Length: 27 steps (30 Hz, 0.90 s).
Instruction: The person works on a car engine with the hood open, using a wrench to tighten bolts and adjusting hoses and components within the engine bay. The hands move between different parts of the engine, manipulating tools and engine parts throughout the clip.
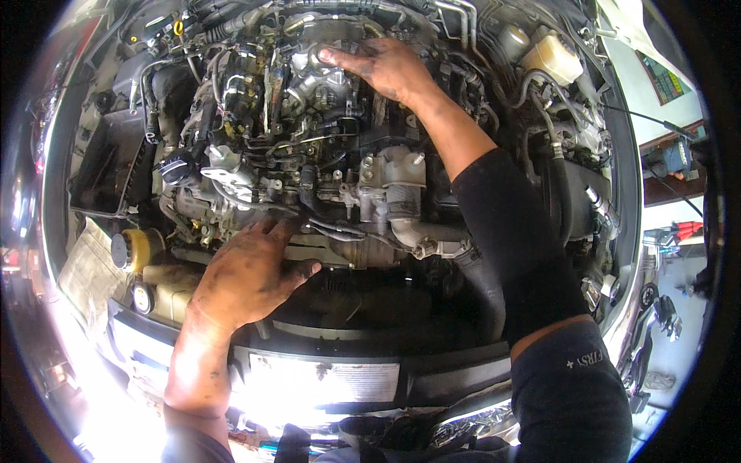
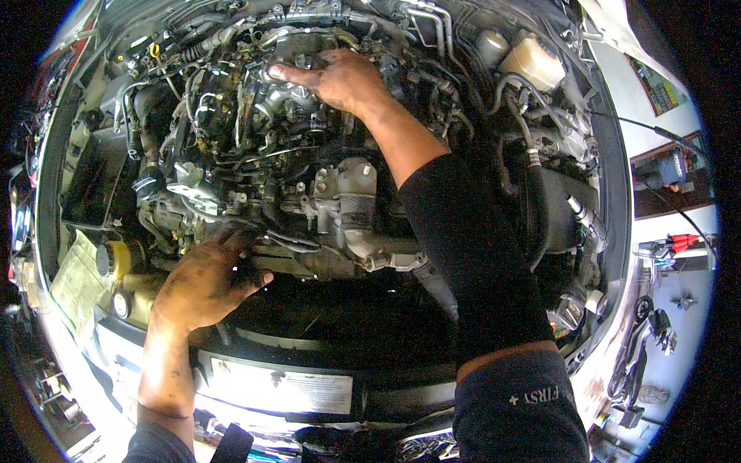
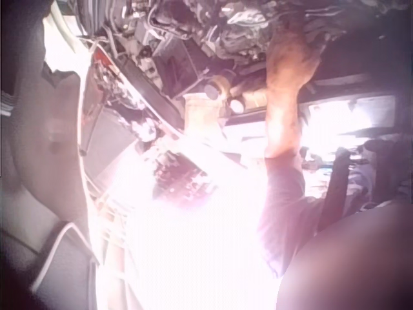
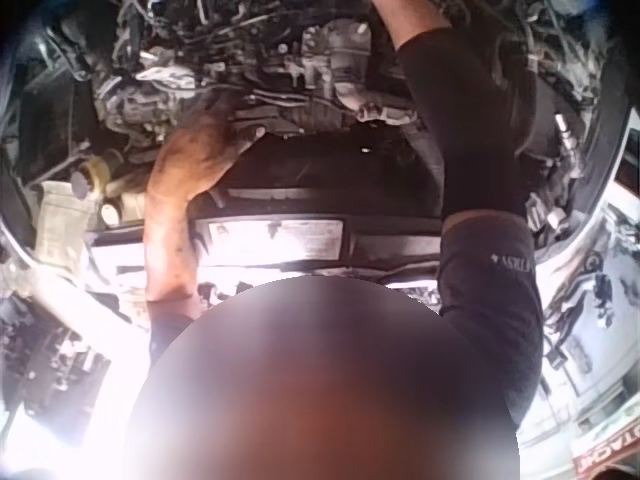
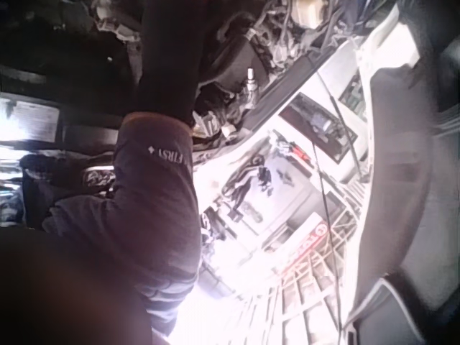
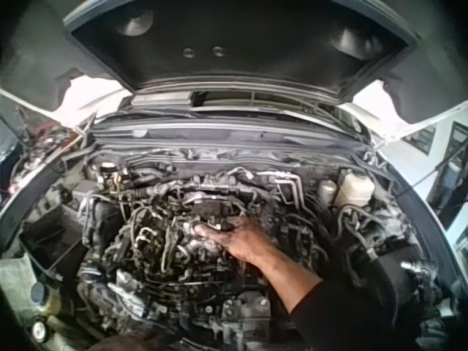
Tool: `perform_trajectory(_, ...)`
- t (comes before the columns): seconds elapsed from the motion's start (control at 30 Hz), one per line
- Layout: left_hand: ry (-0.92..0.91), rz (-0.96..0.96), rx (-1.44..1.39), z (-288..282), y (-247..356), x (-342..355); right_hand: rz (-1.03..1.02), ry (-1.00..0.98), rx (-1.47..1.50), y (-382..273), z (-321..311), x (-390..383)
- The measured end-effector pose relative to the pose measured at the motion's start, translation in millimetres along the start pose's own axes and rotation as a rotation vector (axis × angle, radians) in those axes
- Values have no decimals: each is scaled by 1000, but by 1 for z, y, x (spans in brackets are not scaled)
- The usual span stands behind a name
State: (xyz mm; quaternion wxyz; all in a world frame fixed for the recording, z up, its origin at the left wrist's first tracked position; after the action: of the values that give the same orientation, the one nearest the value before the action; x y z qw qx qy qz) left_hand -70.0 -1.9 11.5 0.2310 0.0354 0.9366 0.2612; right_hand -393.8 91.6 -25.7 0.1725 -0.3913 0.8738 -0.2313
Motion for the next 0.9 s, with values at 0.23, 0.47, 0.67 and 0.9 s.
perform_trajectory(0.23,-43,-75,18,4,-3,1,94,8,156,7,3,-5)
perform_trajectory(0.47,-44,-65,4,2,-3,2,101,-69,69,1,9,4)
perform_trajectory(0.67,-60,-74,-27,-1,-1,0,141,-61,54,-9,-2,-17)
perform_trajectory(0.9,-66,-88,-38,-1,-2,-1,172,-88,69,-13,-2,-14)
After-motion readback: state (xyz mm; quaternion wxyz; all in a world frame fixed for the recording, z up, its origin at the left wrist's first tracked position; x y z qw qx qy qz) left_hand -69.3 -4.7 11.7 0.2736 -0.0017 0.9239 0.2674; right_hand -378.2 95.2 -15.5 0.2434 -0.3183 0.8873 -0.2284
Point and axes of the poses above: each hand's wrist, its own x-axis towards the middle knuckle, its own z-axis out of the palm, y = z × x, the point moved 5 cm from there along x, towards the middle knuckle, and after that the axes turned 15 degrees about -y, right-handed, at the moved point
